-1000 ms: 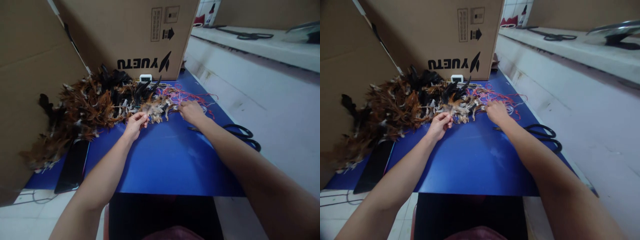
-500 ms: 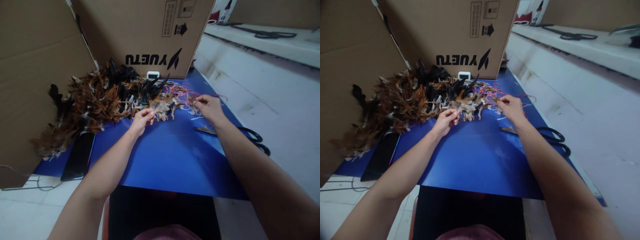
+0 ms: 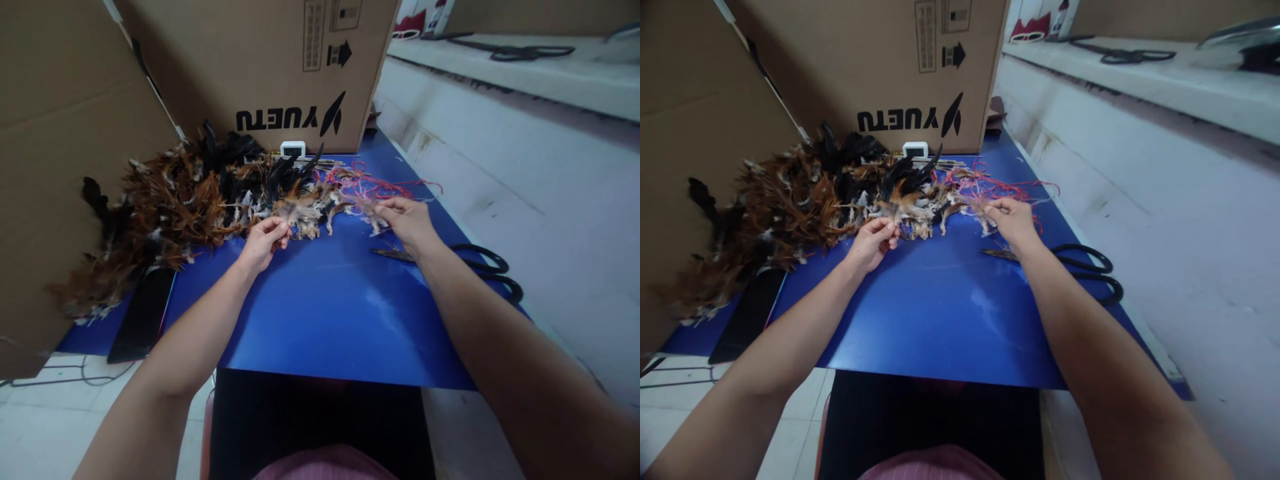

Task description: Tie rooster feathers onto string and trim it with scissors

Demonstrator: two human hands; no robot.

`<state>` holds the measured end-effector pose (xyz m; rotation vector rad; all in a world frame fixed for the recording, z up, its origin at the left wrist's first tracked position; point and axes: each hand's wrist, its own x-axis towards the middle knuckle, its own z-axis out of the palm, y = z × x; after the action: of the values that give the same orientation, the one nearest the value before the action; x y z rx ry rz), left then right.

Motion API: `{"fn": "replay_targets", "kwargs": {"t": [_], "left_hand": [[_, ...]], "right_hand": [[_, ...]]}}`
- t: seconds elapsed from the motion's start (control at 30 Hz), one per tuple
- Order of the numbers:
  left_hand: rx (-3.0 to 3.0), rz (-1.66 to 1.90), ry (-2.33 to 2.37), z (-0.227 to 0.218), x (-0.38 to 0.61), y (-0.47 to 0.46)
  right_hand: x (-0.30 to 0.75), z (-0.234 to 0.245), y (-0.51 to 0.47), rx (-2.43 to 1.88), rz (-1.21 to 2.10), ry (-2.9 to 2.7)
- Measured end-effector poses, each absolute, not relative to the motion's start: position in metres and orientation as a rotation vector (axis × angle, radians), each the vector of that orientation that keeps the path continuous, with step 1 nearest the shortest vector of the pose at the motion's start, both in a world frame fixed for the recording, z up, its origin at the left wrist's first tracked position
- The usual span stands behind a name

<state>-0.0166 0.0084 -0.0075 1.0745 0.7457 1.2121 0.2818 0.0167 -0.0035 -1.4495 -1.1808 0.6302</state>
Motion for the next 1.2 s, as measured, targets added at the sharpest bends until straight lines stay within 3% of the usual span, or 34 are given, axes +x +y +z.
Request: {"fn": "replay_targets", "kwargs": {"t": [0.27,0.47,0.73,0.93,1.2], "left_hand": [[1.081,1.213,0.759,-0.005,-0.019,0.006],[1.057,1.213,0.793,-0.003,-0.020,0.005],[1.044,1.216,0.786,-0.003,-0.021,0.005],[1.031,1.218,0.791,-0.002,-0.020,0.004],[1.026,1.210,0.796,-0.001,-0.020,0.005]], "right_hand": [[0.294,-0.010,0.019,-1.543,0.554,-1.409],[0.303,-0.001,0.015,-1.687,0.192,-1.696],[0.301,0.003,0.007,-1.773,-0.037,-2.099],[0.300,0.000,0.008,-1.877,-0.026,-2.147],[0.298,0.010,0.005,-1.698,0.108,-1.841]]}}
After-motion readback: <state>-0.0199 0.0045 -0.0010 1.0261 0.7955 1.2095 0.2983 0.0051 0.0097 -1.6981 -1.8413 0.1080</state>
